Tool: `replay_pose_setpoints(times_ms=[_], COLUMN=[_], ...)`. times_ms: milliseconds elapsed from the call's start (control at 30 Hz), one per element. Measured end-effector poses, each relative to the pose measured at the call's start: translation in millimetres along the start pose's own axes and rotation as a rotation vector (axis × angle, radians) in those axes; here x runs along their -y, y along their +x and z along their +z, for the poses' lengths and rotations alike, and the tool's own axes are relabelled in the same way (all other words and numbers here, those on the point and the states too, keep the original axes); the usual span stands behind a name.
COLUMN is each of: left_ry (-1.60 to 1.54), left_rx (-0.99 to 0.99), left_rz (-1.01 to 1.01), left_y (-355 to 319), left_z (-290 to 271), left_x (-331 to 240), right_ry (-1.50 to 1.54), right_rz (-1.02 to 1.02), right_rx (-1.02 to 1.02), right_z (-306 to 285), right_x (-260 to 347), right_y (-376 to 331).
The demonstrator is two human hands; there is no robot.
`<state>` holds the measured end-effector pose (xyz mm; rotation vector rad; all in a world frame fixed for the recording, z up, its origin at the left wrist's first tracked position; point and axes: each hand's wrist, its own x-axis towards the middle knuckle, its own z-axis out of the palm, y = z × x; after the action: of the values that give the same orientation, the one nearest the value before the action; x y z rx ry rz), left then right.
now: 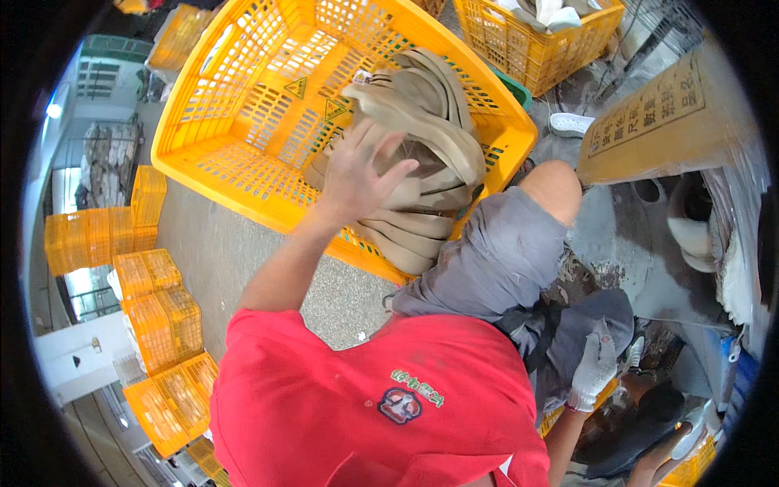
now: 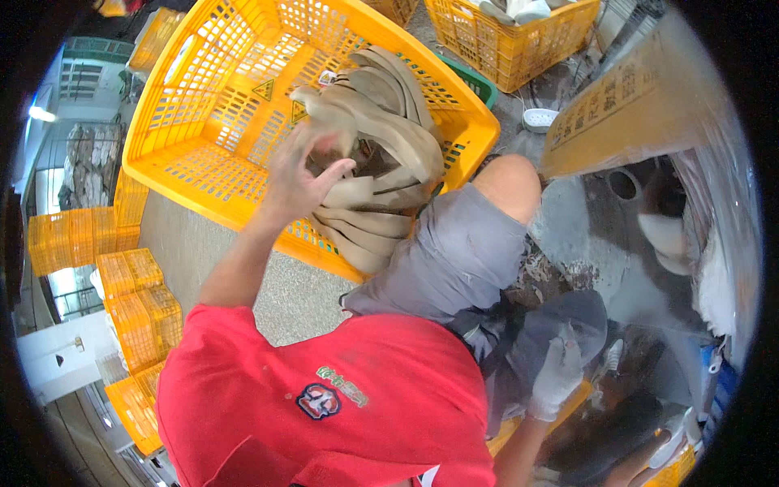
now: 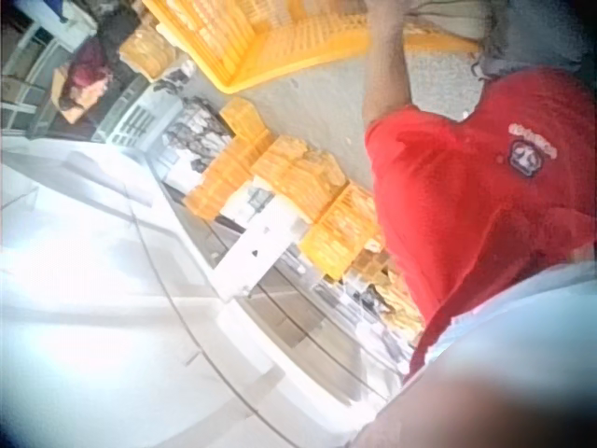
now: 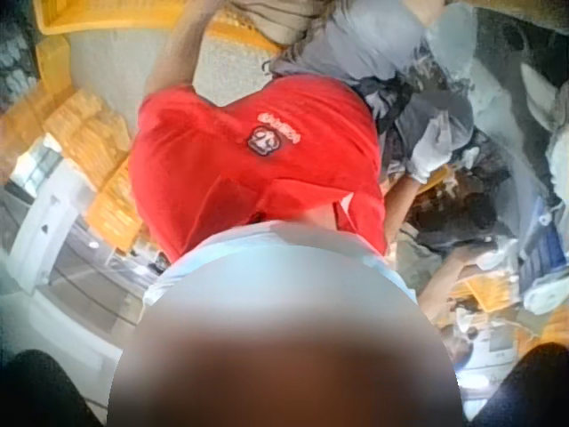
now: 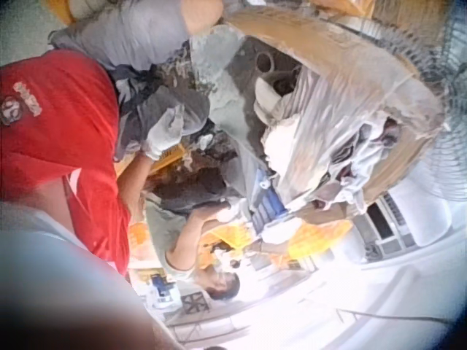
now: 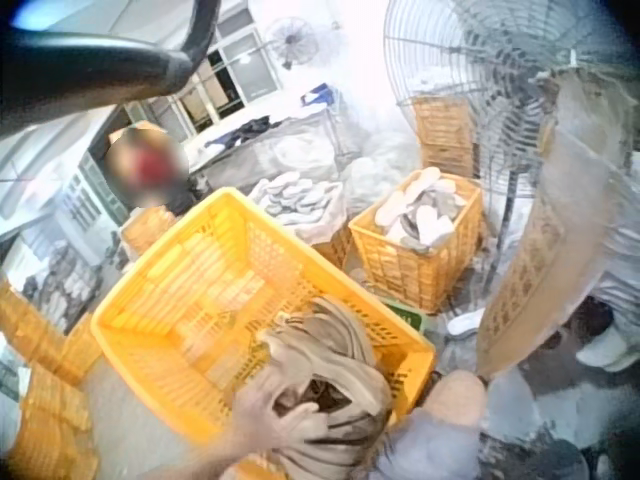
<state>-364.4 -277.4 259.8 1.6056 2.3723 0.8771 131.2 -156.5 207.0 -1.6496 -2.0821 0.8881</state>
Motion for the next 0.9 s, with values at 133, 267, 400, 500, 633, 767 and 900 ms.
replay_pose_setpoints(times_ms=[133, 267, 400, 500, 633, 767, 900], left_ry=[0.484, 0.268, 0.050, -0.162, -0.626, -0.599, -1.225], left_rx=[0.088, 0.247, -0.375, -0.568, -0.210, -0.345, -0.793], left_rz=[0.578, 0.405, 0.526, 0.625, 0.566, -0.218, -0.739], left_y=[54.5, 113.8, 126.9, 106.6, 71.7, 85.8, 106.9], left_z=[35.6, 55.0, 11.0, -15.8, -2.3, 17.9, 23.7], left_x=[36.9, 47.5, 7.1, -45.8, -90.3, -45.1, 53.7], right_ry=[0.008, 0.033, 0.194, 0.166, 0.374, 0.160, 0.300], right_rz=[0.023, -0.165, -0.463, -0.607, -0.546, -0.941, -0.322], right_rx=[0.018, 0.129, 0.020, -0.147, -0.026, -0.107, 0.045], right_z=[3.6, 16.6, 33.8, 46.8, 55.3, 50.0, 30.7], right_x=[16.8, 69.7, 145.9, 197.2, 232.3, 223.9, 183.6], right_y=[-8.8, -2.3, 22.8, 47.5, 68.0, 61.7, 37.2])
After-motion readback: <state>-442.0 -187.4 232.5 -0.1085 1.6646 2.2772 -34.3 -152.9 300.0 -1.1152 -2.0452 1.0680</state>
